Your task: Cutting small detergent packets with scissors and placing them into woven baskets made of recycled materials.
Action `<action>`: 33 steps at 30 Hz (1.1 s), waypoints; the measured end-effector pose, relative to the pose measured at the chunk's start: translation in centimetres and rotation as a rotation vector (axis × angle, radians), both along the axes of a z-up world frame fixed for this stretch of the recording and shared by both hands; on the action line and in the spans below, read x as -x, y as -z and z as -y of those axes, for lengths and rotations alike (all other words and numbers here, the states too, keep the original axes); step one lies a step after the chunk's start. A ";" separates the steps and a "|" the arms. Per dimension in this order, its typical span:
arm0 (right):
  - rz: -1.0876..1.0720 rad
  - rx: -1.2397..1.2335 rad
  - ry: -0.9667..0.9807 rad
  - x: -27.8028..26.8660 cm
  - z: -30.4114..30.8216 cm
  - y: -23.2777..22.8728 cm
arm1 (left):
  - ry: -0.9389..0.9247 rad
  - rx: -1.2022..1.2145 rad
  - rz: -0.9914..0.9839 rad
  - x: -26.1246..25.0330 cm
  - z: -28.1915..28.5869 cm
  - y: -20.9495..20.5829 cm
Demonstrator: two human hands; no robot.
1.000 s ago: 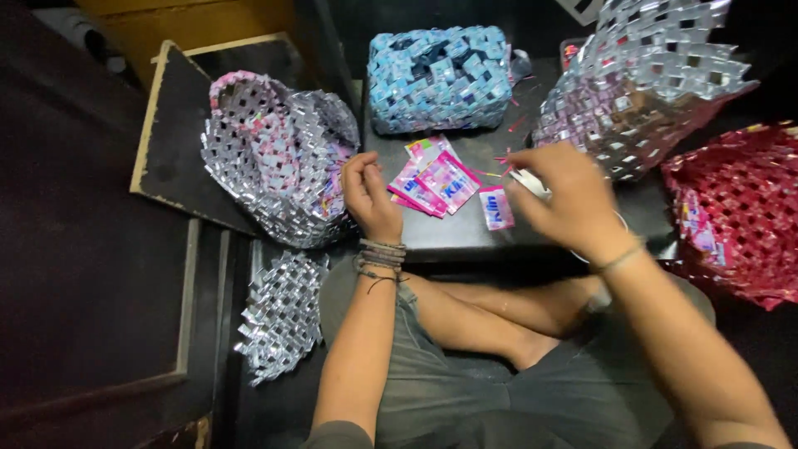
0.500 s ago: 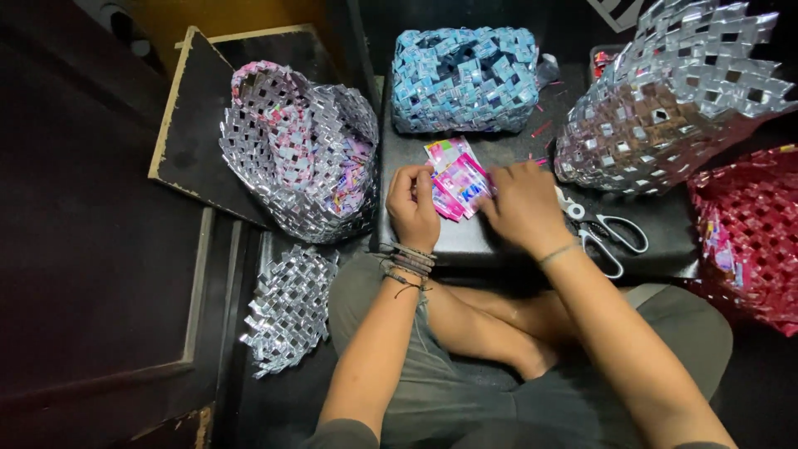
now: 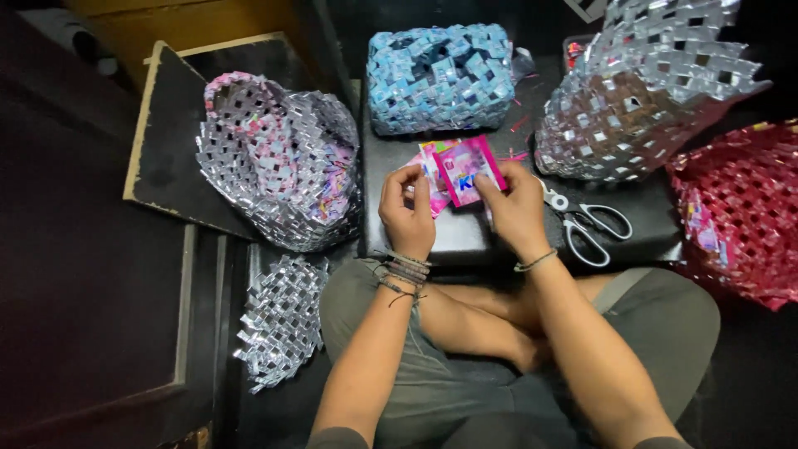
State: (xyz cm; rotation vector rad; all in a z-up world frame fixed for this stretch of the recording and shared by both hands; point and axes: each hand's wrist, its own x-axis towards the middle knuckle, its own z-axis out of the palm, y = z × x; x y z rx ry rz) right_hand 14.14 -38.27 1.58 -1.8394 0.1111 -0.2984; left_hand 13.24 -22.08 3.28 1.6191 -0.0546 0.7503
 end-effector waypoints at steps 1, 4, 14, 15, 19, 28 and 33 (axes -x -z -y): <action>0.002 0.001 -0.001 0.7 -0.2 -0.7 | -0.001 0.001 0.002 0.2 0.5 0.2; 0.002 -0.182 0.062 2.8 -1.5 -2.9 | 0.128 0.050 -0.003 1.3 1.2 0.8; 0.043 -0.065 -0.100 4.4 -0.6 -0.8 | 0.266 0.123 -0.157 2.4 0.8 1.2; 0.048 -0.060 -0.084 4.8 -0.5 -1.5 | 0.264 0.153 -0.170 2.4 0.8 1.3; 0.048 -0.083 -0.003 5.0 2.4 -0.8 | 0.207 0.287 -0.223 1.8 0.2 1.0; 0.212 0.865 -0.123 6.7 2.7 -1.6 | 0.133 0.416 -0.251 0.8 0.0 1.9; 0.284 0.830 -0.067 5.8 1.1 -1.1 | 0.067 0.304 -0.253 1.0 -0.4 1.7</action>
